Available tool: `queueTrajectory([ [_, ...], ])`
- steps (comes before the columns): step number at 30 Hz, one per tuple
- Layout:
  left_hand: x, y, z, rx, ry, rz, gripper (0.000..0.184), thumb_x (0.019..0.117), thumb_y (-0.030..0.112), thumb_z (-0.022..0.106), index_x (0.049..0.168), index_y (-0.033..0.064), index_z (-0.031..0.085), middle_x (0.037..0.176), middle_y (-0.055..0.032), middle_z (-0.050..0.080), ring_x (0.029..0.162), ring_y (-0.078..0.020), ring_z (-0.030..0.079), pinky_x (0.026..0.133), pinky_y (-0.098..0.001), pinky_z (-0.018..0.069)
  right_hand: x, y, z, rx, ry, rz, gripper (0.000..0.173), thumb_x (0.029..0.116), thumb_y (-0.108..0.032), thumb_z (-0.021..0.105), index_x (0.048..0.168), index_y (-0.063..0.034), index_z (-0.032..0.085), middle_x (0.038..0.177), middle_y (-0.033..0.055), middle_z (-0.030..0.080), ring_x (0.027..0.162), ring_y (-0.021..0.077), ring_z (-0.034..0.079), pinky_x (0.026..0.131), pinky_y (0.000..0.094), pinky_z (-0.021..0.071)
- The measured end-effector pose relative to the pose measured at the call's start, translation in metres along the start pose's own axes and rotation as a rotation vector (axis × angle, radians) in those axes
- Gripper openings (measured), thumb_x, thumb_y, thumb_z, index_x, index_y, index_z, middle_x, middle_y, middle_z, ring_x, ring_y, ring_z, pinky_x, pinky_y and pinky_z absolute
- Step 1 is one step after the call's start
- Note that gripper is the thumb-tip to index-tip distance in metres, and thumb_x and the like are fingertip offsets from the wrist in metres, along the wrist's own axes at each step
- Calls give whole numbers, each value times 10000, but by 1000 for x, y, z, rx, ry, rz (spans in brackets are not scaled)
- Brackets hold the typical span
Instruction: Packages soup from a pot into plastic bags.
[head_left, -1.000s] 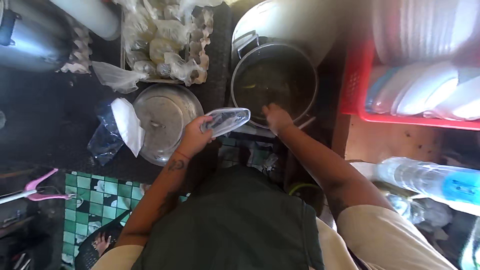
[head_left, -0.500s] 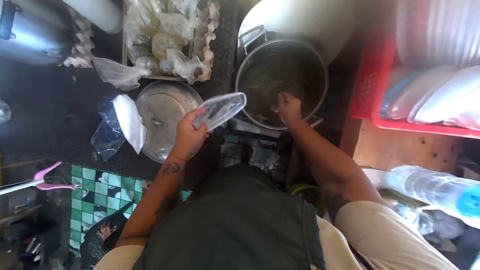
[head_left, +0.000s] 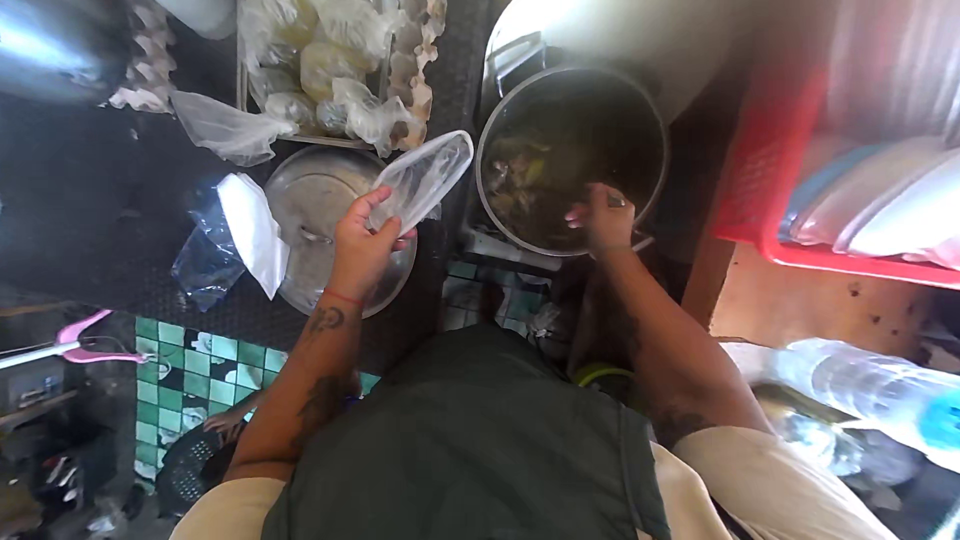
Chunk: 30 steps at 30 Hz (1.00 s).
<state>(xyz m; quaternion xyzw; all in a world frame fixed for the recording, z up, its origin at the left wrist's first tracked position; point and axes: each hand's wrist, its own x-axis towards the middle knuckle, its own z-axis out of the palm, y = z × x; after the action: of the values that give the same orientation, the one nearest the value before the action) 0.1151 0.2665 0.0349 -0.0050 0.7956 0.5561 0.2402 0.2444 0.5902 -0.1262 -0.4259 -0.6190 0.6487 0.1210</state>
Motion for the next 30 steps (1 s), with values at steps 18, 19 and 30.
queueTrajectory([
  [18, 1, -9, 2, 52, 13, 5, 473, 975, -19, 589, 1439, 31, 513, 1447, -135, 557, 865, -173, 742, 728, -326, 648, -8, 8, -1, -63, 44, -176, 337, 1105, -227, 491, 1243, 47, 631, 754, 38, 710, 591, 86, 687, 596, 267, 610],
  [19, 1, -9, 2, 52, 9, 2, 476, 978, -16, 590, 1444, 29, 507, 1451, -140, 553, 874, -177, 742, 735, -326, 647, -11, 9, 0, -50, 45, -171, 342, 1108, -228, 482, 1245, 48, 630, 767, 39, 709, 597, 91, 690, 600, 270, 614],
  [30, 6, -8, 12, 101, -29, 17, 511, 949, -26, 617, 1446, 32, 511, 1478, -142, 532, 892, -174, 734, 738, -338, 642, -10, 10, -15, 142, 181, 63, 277, 1109, -200, 482, 1219, 14, 619, 760, 44, 719, 602, 134, 716, 578, 279, 623],
])
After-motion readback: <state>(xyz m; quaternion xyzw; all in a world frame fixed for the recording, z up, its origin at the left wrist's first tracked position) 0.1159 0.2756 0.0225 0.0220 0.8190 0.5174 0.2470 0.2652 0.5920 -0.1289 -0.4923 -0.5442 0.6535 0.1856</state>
